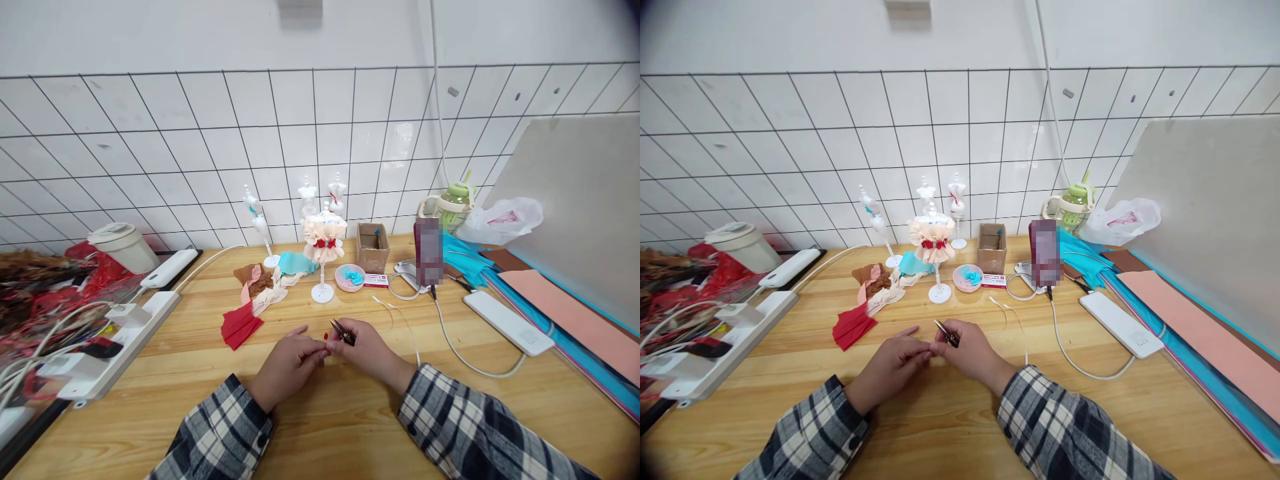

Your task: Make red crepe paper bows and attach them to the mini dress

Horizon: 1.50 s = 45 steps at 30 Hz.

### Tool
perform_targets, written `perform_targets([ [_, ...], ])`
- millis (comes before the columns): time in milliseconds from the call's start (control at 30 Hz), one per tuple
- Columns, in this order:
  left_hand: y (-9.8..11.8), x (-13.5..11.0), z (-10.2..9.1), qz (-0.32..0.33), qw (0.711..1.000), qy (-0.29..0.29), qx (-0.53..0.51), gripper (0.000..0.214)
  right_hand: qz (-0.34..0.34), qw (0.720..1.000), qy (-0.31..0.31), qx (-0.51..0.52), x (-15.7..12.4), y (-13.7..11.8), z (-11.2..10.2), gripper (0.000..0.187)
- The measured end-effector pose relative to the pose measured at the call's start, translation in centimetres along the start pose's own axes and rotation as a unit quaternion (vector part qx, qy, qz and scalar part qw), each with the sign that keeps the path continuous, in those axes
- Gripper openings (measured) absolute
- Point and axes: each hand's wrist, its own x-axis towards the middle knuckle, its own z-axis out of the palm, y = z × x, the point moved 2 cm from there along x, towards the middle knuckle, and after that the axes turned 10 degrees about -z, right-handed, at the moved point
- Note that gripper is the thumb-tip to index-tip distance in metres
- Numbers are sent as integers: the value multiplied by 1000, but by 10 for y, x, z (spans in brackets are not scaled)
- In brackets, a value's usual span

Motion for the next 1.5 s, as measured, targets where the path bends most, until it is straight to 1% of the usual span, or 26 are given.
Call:
perform_targets([
  [67, -2, 0, 1, -55, 994, 32, -90, 25, -1, 999, 33, 2, -1, 0, -1, 31],
  [100, -4, 1, 1, -84, 985, 45, -147, 24, 1, 999, 40, -4, -2, 0, -1, 38],
  [133, -6, 1, 2, -109, 971, 56, -204, 23, 0, 999, 36, -18, -3, 0, 0, 43],
  [200, -10, 2, 2, -138, 942, 68, -297, 22, -12, 998, 12, -65, -4, -1, 3, 47],
  [233, -11, 3, 3, -141, 932, 68, -326, 22, -21, 996, -2, -89, -5, -1, 5, 46],
  [300, -11, 4, 3, -139, 922, 65, -354, 21, -35, 992, -25, -119, -6, -2, 9, 47],
  [400, -10, 5, 4, -141, 920, 66, -361, 20, -40, 988, -40, -141, -7, -2, 14, 44],
  [500, -10, 5, 5, -145, 920, 67, -357, 19, -42, 987, -41, -149, -8, -1, 14, 42],
  [633, -10, 5, 6, -149, 922, 70, -351, 20, -57, 989, -39, -132, -8, -3, 13, 39],
  [800, -8, 5, 5, -143, 925, 74, -345, 20, -66, 989, -52, -119, -7, -5, 13, 29],
  [1000, -6, 4, 4, -136, 931, 77, -331, 20, -60, 987, -61, -134, -6, -4, 14, 30],
  [1100, -6, 3, 5, -139, 933, 72, -325, 21, -57, 988, -54, -136, -6, -5, 13, 27],
  [1233, -7, 3, 5, -141, 934, 74, -320, 22, -58, 990, -55, -120, -6, -4, 14, 26],
  [1500, -7, 2, 6, -136, 934, 73, -322, 21, -61, 993, -48, -93, -5, -2, 15, 30],
])
